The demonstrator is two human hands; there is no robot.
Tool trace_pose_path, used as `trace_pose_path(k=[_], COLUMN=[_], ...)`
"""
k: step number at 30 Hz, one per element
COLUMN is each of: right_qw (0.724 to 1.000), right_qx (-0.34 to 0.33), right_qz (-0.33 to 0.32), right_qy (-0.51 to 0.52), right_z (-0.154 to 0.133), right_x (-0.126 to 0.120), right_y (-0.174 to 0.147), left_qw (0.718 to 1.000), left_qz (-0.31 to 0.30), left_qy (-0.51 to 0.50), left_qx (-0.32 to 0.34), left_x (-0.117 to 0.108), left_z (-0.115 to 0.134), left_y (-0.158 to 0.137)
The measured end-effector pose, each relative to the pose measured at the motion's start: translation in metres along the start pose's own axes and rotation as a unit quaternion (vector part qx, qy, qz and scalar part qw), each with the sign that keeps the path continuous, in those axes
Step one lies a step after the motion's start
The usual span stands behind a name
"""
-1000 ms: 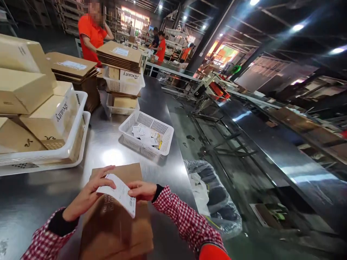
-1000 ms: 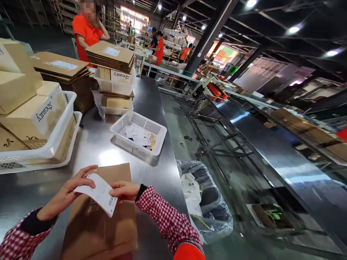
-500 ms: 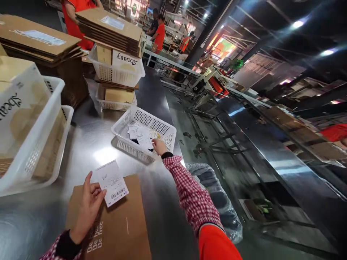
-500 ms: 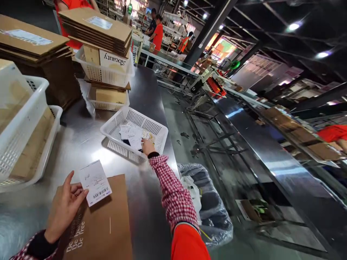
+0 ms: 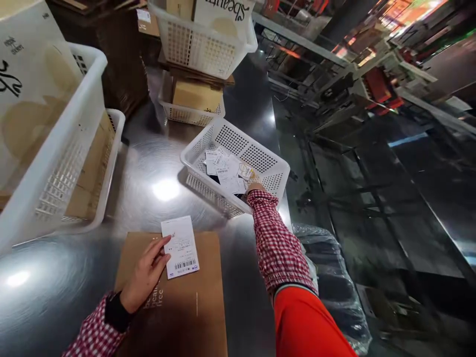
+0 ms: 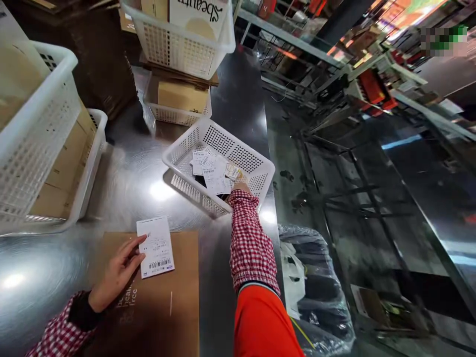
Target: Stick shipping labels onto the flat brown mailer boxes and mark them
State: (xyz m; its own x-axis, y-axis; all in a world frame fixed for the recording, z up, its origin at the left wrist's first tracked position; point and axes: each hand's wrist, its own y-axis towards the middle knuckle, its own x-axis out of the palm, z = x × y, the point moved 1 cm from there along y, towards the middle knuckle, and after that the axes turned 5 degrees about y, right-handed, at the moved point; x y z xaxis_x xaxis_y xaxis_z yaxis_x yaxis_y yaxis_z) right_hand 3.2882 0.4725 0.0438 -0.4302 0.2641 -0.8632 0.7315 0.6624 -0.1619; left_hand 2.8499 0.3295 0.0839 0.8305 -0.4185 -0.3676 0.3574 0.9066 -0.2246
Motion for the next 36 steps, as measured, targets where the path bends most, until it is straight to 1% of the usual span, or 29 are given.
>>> trace_pose_path(k=[2,4,6,8,9,10,11,12,13,14,15,17,18,20,22,24,25,28,30,31,33,35,36], right_qw=[0.999,0.998,0.997,0.994,0.988,0.976,0.956,0.930,0.902,0.878,0.863,0.842,0.832,0.817,0.804,0.790,0.783,0.758,0.747,0.748,0.762,0.783,0.789], right_qx=[0.044,0.062,0.048,0.012,-0.020,-0.055,-0.089,-0.115,-0.128,-0.128,-0.114,-0.081,-0.067,-0.049,-0.039,-0.015,0.004,0.068,0.088,0.089,0.081,0.075,0.076], right_qz=[0.010,0.032,0.062,0.093,0.109,0.117,0.110,0.088,0.056,0.020,-0.015,-0.056,-0.064,-0.069,-0.071,-0.089,-0.100,-0.157,-0.182,-0.184,-0.168,-0.153,-0.159], right_qy=[-0.006,0.002,0.027,0.062,0.109,0.177,0.256,0.337,0.409,0.462,0.491,0.530,0.547,0.570,0.589,0.606,0.614,0.629,0.633,0.632,0.620,0.599,0.589], right_z=[-0.005,-0.012,-0.019,-0.023,-0.023,-0.020,-0.017,-0.011,-0.005,0.002,0.009,0.021,0.026,0.033,0.039,0.044,0.046,0.047,0.043,0.040,0.031,0.021,0.016], right_x=[-0.013,-0.032,-0.057,-0.084,-0.096,-0.107,-0.117,-0.124,-0.130,-0.133,-0.134,-0.130,-0.126,-0.115,-0.103,-0.093,-0.088,-0.073,-0.059,-0.050,-0.032,-0.015,-0.007], right_y=[-0.001,-0.005,-0.014,-0.034,-0.049,-0.067,-0.088,-0.111,-0.137,-0.163,-0.189,-0.239,-0.261,-0.300,-0.331,-0.357,-0.369,-0.402,-0.420,-0.428,-0.440,-0.446,-0.446], left_qw=[1.000,0.997,0.992,0.991,0.992,0.992,0.989,0.979,0.962,0.937,0.909,0.856,0.840,0.827,0.820,0.823,0.832,0.876,0.891,0.892,0.887,0.884,0.884], left_qz=[-0.010,-0.016,-0.024,-0.046,-0.073,-0.108,-0.140,-0.165,-0.181,-0.188,-0.187,-0.188,-0.194,-0.209,-0.221,-0.211,-0.193,-0.125,-0.122,-0.132,-0.152,-0.140,-0.125], left_qy=[-0.021,-0.068,-0.120,-0.128,-0.104,-0.061,0.000,0.072,0.146,0.218,0.277,0.342,0.352,0.350,0.335,0.325,0.326,0.330,0.323,0.322,0.336,0.360,0.371], left_qx=[-0.004,-0.017,-0.026,-0.020,-0.005,0.018,0.052,0.094,0.143,0.198,0.251,0.338,0.364,0.388,0.408,0.416,0.406,0.330,0.295,0.287,0.277,0.262,0.255], left_x=[0.004,0.007,0.007,0.000,-0.004,-0.009,-0.014,-0.017,-0.018,-0.017,-0.013,0.001,0.010,0.022,0.024,0.014,0.005,-0.023,-0.034,-0.036,-0.033,-0.026,-0.022], left_z=[-0.002,-0.004,-0.002,0.006,0.012,0.021,0.030,0.040,0.050,0.059,0.067,0.075,0.076,0.074,0.070,0.064,0.058,0.031,0.008,-0.002,-0.017,-0.022,-0.022], left_y=[0.000,0.001,0.003,0.005,0.006,0.007,0.008,0.008,0.007,0.006,0.005,-0.001,-0.004,-0.011,-0.017,-0.022,-0.023,-0.027,-0.032,-0.034,-0.040,-0.045,-0.047])
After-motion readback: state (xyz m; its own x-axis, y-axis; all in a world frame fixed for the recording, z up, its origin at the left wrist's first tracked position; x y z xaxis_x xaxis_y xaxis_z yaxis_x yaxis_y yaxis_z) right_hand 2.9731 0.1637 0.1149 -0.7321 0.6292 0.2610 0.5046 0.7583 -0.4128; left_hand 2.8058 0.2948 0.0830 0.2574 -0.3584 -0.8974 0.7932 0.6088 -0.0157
